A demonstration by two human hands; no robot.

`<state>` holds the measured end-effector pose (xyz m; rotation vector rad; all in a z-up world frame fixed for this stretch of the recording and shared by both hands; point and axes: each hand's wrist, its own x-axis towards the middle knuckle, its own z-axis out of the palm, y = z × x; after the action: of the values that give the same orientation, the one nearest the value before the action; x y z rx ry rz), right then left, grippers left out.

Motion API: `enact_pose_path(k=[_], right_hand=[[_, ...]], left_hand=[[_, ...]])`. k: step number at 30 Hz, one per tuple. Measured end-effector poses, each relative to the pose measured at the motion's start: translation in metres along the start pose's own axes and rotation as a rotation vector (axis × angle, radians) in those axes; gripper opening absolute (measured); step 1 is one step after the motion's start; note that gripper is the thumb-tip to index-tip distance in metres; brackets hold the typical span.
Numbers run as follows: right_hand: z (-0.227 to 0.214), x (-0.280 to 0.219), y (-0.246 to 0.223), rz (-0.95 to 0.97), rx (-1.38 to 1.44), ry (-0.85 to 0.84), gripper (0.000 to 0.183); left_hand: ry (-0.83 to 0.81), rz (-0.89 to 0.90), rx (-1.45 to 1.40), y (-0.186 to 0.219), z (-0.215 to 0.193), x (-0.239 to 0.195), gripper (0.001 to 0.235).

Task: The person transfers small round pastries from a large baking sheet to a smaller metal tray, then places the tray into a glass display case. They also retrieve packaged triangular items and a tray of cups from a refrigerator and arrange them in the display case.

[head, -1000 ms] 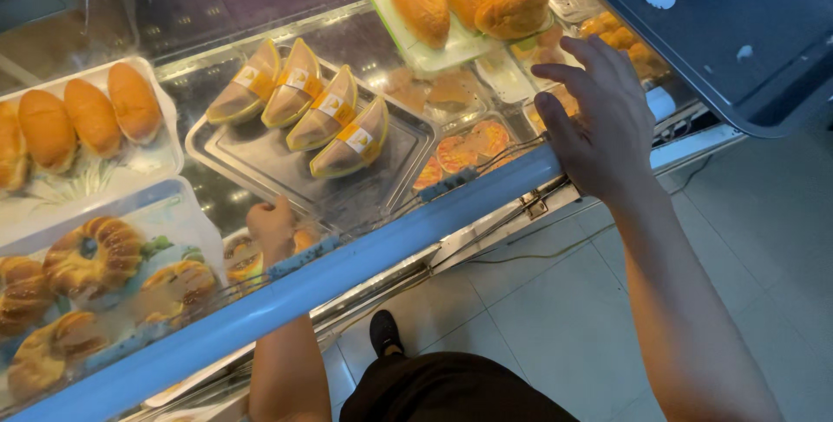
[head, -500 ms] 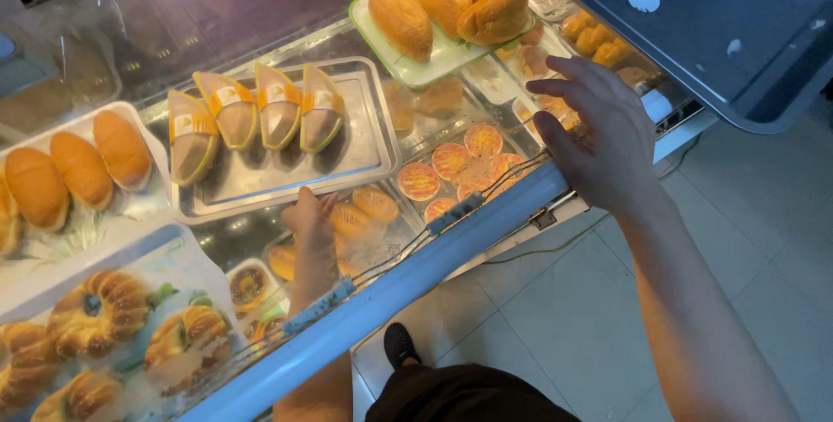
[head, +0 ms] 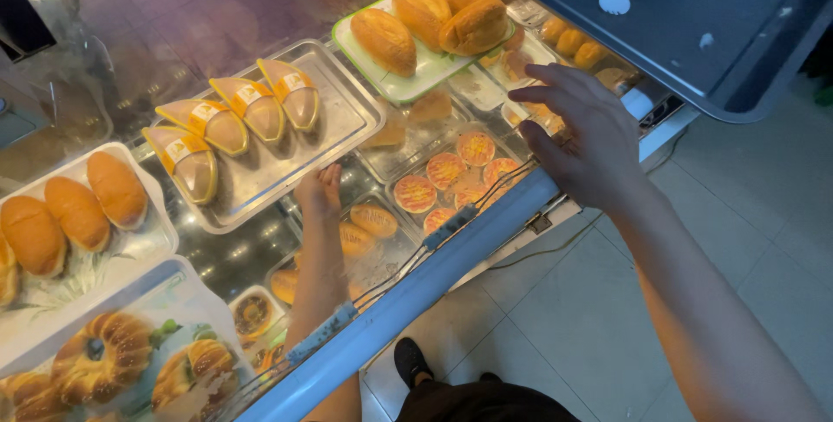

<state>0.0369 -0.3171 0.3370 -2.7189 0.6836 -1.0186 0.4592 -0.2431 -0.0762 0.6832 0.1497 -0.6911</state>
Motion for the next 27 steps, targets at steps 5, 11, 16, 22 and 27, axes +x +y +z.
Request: enact_pose_path(k=[5,11,16,22,27], right_hand=[[0.002,0.000,0.005,-0.008,-0.031,0.002,0.030],[0.007,-0.018,0.019,-0.025,0.313,0.282,0.027],[-0.001,-0.073,0.057,0.098,0.443,0.859,0.030],[-0.030,-0.082,0.126,0.828,0.961,0.790,0.045],[-0.049,-0.059,0.143,0.809,1.300,0.323,0.047]], left_hand=[[-0.044,0.009,0.095,0.009,0.024,-0.086,0.041],[-0.051,-0.002,0.435,-0.040,0.102,-0.284,0.035],[-0.490,0.202,0.596,-0.039,0.154,-0.437,0.040],[-0.398,0.531,0.832,0.022,0.169,-0.473,0.021],[-0.407,0.401,0.902,0.014,0.172,-0.499,0.023]])
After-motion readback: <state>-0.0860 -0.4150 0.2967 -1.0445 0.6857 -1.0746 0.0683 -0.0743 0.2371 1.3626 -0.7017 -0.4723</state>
